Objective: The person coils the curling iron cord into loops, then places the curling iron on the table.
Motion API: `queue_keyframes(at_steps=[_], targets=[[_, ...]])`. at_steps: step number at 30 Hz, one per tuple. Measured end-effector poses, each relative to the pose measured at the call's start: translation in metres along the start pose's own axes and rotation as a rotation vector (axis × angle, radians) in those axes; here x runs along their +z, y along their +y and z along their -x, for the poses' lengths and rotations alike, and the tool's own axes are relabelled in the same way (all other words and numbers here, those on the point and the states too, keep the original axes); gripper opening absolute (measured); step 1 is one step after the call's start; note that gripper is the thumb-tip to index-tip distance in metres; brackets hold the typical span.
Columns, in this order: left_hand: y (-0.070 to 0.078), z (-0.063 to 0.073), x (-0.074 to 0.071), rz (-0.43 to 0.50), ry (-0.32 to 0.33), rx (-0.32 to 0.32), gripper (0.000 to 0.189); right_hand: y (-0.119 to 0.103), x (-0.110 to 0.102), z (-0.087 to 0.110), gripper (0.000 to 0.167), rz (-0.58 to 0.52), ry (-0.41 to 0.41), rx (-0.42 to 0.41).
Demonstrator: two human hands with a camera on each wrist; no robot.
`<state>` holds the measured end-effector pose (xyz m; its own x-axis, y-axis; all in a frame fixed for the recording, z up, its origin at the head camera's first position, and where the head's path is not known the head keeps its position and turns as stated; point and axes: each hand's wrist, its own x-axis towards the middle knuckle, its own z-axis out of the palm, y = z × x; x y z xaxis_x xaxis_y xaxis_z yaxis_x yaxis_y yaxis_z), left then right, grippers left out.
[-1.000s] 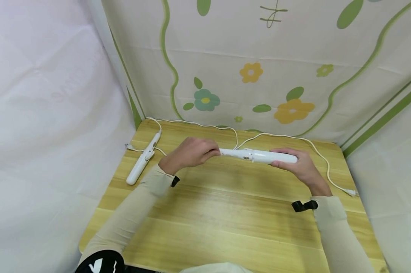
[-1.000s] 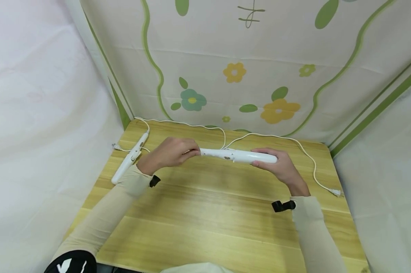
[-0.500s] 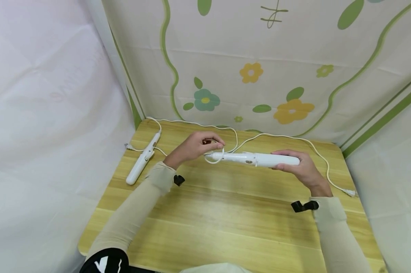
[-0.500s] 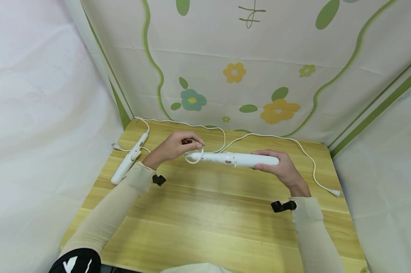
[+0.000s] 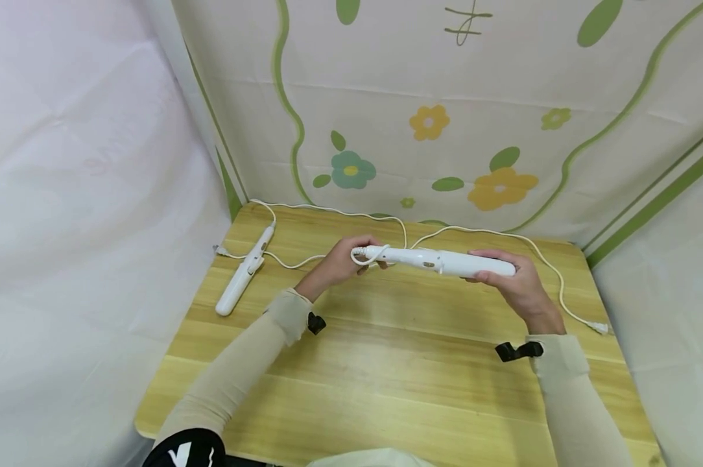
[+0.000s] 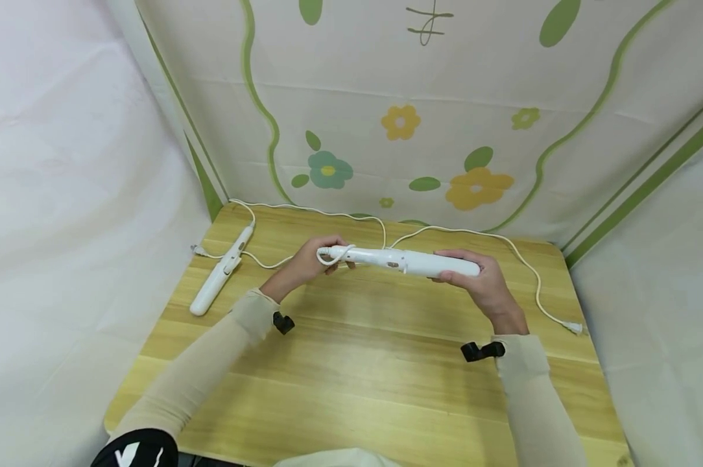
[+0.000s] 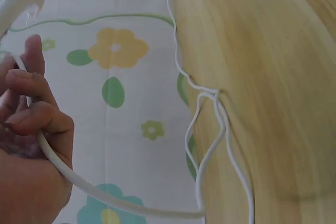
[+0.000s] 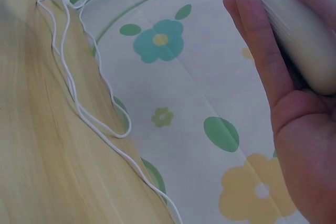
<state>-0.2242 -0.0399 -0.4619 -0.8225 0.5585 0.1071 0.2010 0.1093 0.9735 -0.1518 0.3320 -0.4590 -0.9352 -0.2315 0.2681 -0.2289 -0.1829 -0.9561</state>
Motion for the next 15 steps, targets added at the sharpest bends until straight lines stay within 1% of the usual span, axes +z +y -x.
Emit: queue_keyframes(at_steps=[2, 5, 7, 11, 12, 15], targets=[[-0.001, 0.002, 0.005, -0.038, 0.023, -0.045, 0.014, 0.002, 0.001, -0.001, 0.036, -0.015, 0.03, -0.006], [0.002, 0.006, 0.011, -0.15, 0.072, -0.087, 0.022, 0.003, 0.002, -0.003, 0.035, -0.008, 0.071, -0.007], [0.005, 0.009, 0.015, -0.242, 0.091, -0.075, 0.026, 0.004, 0.002, -0.004, 0.035, 0.021, 0.093, 0.001], [0.008, 0.015, 0.021, -0.415, 0.124, -0.034, 0.026, 0.004, 0.002, -0.006, 0.036, 0.075, 0.128, 0.032], [0.009, 0.016, 0.021, -0.444, 0.134, -0.028, 0.025, 0.005, 0.001, -0.006, 0.036, 0.082, 0.138, 0.043], [0.008, 0.021, 0.022, -0.485, 0.151, -0.02, 0.025, 0.007, -0.002, -0.006, 0.037, 0.088, 0.17, 0.071]])
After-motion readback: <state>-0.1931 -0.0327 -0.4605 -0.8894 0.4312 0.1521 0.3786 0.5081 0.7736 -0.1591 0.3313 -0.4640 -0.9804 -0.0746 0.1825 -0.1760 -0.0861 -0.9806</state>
